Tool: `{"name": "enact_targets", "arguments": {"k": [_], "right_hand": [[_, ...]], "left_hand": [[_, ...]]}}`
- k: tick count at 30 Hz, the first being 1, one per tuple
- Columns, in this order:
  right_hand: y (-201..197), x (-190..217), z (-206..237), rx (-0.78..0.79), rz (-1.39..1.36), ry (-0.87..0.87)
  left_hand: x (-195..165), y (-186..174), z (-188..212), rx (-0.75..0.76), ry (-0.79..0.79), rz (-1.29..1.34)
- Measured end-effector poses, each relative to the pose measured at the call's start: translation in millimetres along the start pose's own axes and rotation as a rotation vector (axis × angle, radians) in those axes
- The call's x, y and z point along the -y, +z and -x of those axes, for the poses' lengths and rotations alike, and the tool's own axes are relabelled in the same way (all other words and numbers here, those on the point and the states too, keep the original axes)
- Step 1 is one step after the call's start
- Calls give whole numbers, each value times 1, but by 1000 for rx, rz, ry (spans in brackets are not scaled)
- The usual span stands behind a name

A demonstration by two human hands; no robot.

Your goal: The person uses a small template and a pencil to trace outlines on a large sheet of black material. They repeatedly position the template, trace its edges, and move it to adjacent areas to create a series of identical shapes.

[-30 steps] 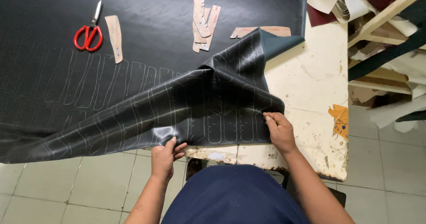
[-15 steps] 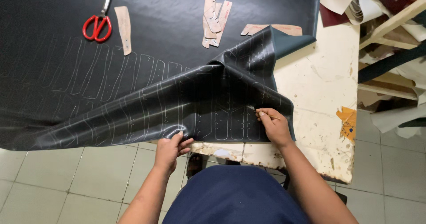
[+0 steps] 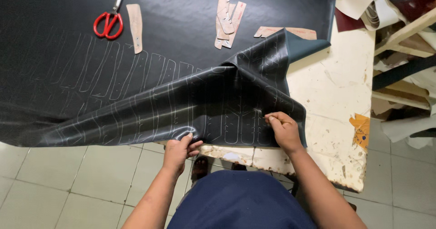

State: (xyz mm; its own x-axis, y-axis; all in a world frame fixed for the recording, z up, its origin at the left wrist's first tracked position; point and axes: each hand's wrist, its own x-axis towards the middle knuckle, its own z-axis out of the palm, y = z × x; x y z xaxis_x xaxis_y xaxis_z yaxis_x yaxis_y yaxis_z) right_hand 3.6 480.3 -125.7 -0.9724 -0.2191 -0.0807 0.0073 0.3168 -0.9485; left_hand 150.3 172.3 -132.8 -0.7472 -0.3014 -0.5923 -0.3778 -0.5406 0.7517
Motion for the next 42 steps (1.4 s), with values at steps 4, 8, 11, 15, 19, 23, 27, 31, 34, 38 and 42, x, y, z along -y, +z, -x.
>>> {"name": "enact_targets", "arguments": {"k": [4, 8, 11, 15, 19, 23, 27, 31, 34, 38, 42], "right_hand": [[19, 8, -6, 95, -94, -2], [34, 12, -6, 108, 2, -13], [35, 12, -5, 103, 38, -65], [34, 11, -4, 91, 156, -127], [35, 13, -2, 115, 104, -74], [42, 19, -6, 135, 88, -120], [61, 25, -18, 225, 49, -79], [74, 27, -23, 264, 38, -85], [76, 28, -23, 251, 86, -150], [75, 31, -19, 253, 117, -166], [75, 35, -19, 242, 127, -148]], "left_hand": [[0, -2, -3, 11, 12, 15], [0, -3, -3, 24, 21, 9], [-2, -2, -2, 4, 10, 0], [-5, 0, -1, -4, 8, -6], [-5, 0, -3, -1, -8, 8], [-7, -3, -7, 10, -10, 13], [-7, -4, -9, 15, -24, 28], [-8, -6, -10, 20, -30, 43], [-8, -6, -11, 22, -19, 46], [-9, -6, -10, 21, -22, 37], [-12, -5, -7, 1, -48, 18]]}}
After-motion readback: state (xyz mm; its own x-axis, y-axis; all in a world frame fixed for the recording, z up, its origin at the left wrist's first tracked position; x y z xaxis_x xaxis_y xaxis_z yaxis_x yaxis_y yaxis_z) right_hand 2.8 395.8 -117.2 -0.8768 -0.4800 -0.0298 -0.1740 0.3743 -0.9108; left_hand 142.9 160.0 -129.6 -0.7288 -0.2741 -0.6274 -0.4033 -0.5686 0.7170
